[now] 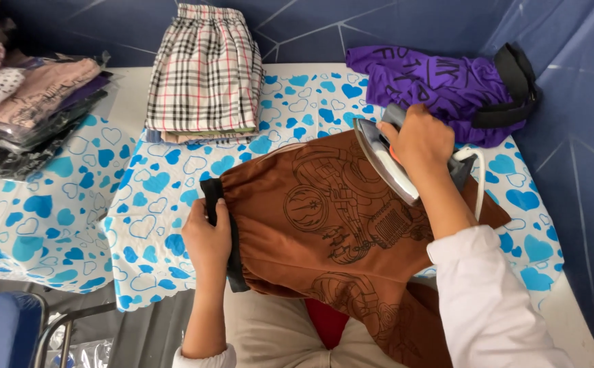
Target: The person is ironing a brown t-shirt with a graphic design on a small table covered with a blue and white heart-patterned cloth.
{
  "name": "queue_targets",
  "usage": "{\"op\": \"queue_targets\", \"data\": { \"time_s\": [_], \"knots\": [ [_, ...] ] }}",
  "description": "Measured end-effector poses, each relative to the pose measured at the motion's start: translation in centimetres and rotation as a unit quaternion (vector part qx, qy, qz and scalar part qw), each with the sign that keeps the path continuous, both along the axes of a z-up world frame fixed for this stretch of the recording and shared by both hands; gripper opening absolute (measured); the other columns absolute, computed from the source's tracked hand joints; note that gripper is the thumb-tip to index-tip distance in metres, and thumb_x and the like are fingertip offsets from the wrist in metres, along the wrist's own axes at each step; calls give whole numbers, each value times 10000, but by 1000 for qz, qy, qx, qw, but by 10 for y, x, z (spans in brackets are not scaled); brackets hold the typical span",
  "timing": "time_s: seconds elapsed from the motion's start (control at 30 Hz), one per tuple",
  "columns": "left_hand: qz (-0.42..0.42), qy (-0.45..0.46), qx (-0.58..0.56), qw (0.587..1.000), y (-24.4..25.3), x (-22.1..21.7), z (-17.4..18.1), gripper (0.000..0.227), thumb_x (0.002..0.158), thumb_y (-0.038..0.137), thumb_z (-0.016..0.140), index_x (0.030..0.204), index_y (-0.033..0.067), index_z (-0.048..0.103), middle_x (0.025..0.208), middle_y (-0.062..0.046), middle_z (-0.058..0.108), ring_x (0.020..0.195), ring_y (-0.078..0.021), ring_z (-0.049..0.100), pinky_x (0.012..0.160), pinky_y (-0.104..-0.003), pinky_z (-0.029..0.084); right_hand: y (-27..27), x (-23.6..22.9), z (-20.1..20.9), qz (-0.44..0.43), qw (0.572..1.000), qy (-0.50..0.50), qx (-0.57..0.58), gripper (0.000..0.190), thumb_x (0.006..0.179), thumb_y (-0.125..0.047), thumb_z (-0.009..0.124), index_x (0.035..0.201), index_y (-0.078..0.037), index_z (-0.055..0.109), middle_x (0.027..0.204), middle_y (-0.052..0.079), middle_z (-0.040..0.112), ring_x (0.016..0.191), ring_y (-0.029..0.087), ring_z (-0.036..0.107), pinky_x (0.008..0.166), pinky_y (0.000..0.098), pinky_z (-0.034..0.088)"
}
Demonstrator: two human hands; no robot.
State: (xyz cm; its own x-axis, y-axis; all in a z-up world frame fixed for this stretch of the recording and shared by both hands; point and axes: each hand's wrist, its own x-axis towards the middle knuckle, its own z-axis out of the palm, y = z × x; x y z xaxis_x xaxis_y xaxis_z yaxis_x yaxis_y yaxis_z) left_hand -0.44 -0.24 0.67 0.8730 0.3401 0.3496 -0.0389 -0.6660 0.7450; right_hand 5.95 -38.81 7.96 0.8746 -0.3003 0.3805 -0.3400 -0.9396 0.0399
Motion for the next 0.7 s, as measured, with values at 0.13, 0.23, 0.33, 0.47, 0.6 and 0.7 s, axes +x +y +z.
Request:
{"op": "queue_targets", "data": {
  "time_s": [0.13,0.23,0.33,0.47,0.6,0.7],
  "knots": [
    [7,1,-5,1000,2,3,-6,237,986,273,664,1013,40,691,830,-170,714,733,-364,719,547,-443,596,-5,8,-5,3,1000,-2,8,633,940,-684,629,1010,-54,622,809,136,739,733,355,761,608,523,555],
    [5,12,-10,1000,0,0,4,245,983,295,660,1056,63,691,871,-154,729,764,-353,726,574,-435,605,4,-14,3,2,1000,-5,9,646,948,-684,628,1041,-45,620,836,140,748,766,353,765,633,530,565],
    [-7,-2,-44,999,-10,-1,38,451,940,161,625,1339,9,480,1118,-259,663,980,-437,698,764,-546,607,13,-44,14,4,1000,17,22,630,962,-684,586,1038,-61,641,851,142,746,788,365,764,636,546,552],
    [-23,-154,229,961,-16,45,19,394,871,202,751,1240,102,657,1139,-132,610,1117,-379,593,862,-508,531,16,-63,14,0,999,35,-17,681,969,-742,534,1026,-74,651,834,123,744,771,329,770,642,510,562],
    [-126,-64,328,934,-30,95,-18,155,845,336,755,985,270,739,955,47,619,1045,-217,580,855,-427,517,21,-53,30,-16,996,78,35,673,981,-701,511,1115,-53,626,986,182,760,936,393,758,757,556,558],
    [-156,20,267,951,-30,100,-23,288,873,392,740,1106,231,690,1050,3,604,1064,-256,586,883,-469,514,19,-37,34,-13,998,48,26,657,982,-710,536,1078,-70,646,920,150,755,868,372,764,712,533,557]
  ]
}}
